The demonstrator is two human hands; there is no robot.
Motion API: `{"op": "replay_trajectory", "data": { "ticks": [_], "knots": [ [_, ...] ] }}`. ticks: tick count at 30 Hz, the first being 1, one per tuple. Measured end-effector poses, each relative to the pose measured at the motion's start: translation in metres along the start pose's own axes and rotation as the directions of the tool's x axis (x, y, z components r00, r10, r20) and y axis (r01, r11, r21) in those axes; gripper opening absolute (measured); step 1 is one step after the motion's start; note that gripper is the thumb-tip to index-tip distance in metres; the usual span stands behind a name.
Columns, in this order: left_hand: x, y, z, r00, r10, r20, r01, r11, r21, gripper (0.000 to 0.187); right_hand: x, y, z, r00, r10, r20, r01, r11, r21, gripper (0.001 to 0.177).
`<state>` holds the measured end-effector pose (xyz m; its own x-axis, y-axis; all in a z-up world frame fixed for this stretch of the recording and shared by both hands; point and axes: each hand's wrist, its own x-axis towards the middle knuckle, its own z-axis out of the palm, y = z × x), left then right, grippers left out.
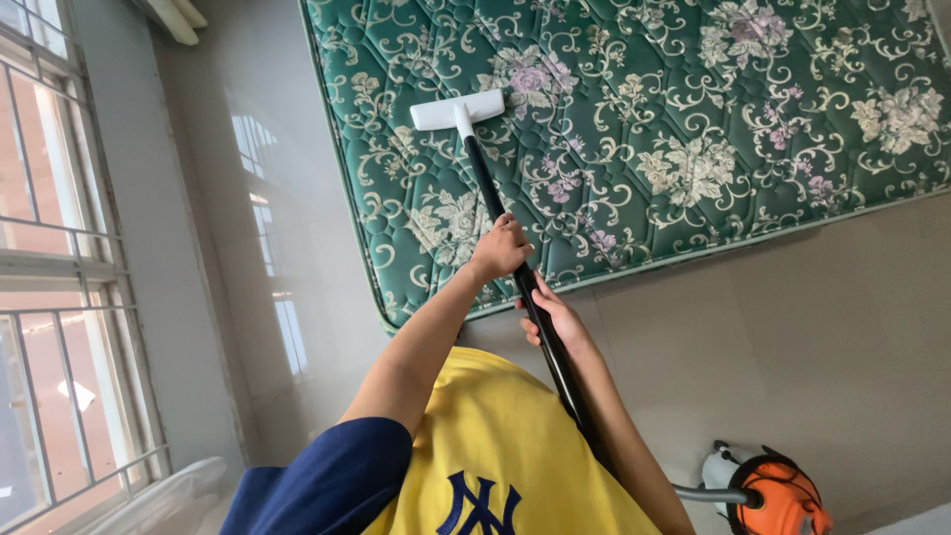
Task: The person vacuums a green floral mattress using a vacuum attachment. They move the white attachment head across the mattress surface in repeated strokes while holding the tube with both hands.
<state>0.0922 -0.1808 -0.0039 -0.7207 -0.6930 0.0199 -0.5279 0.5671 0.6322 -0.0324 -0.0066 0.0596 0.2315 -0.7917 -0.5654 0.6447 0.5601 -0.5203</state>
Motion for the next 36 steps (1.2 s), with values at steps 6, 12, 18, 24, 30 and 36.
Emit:
{"op": "replay_trajectory", "data": {
  "ticks": [6, 12, 18, 24, 30, 36],
  "knots": [
    [0.018, -0.029, -0.004, 0.999, -0.038, 0.016, 0.039, 0.999, -0.034, 0.025, 0.028, -0.005, 0.006, 1.0, 0.013, 0.008, -0.014, 0.999, 0.031, 0.067],
    [0.01, -0.034, -0.008, 0.98, 0.175, 0.089, -0.192, 0.952, 0.238, 0.024, 0.03, 0.004, 0.007, 1.0, -0.022, 0.004, 0.022, 0.999, 0.03, 0.067],
    [-0.007, -0.01, -0.008, 0.996, 0.078, 0.037, -0.082, 0.987, 0.139, 0.025, 0.009, 0.016, 0.007, 1.0, -0.024, 0.005, 0.024, 0.999, 0.021, 0.068],
    [-0.035, 0.021, 0.003, 0.991, -0.027, 0.133, 0.004, 0.986, 0.166, 0.024, -0.029, 0.026, 0.005, 1.0, -0.009, -0.001, 0.009, 1.0, -0.02, 0.069],
    [-0.067, 0.045, 0.026, 0.993, 0.108, 0.041, -0.114, 0.971, 0.209, 0.025, -0.071, 0.041, -0.001, 1.0, 0.012, 0.008, -0.012, 0.999, -0.047, 0.068],
    [-0.096, 0.072, 0.049, 1.0, 0.022, 0.01, -0.023, 0.985, 0.173, 0.025, -0.105, 0.063, -0.018, 0.999, 0.032, 0.02, -0.031, 0.999, -0.044, 0.067]
  ]
}}
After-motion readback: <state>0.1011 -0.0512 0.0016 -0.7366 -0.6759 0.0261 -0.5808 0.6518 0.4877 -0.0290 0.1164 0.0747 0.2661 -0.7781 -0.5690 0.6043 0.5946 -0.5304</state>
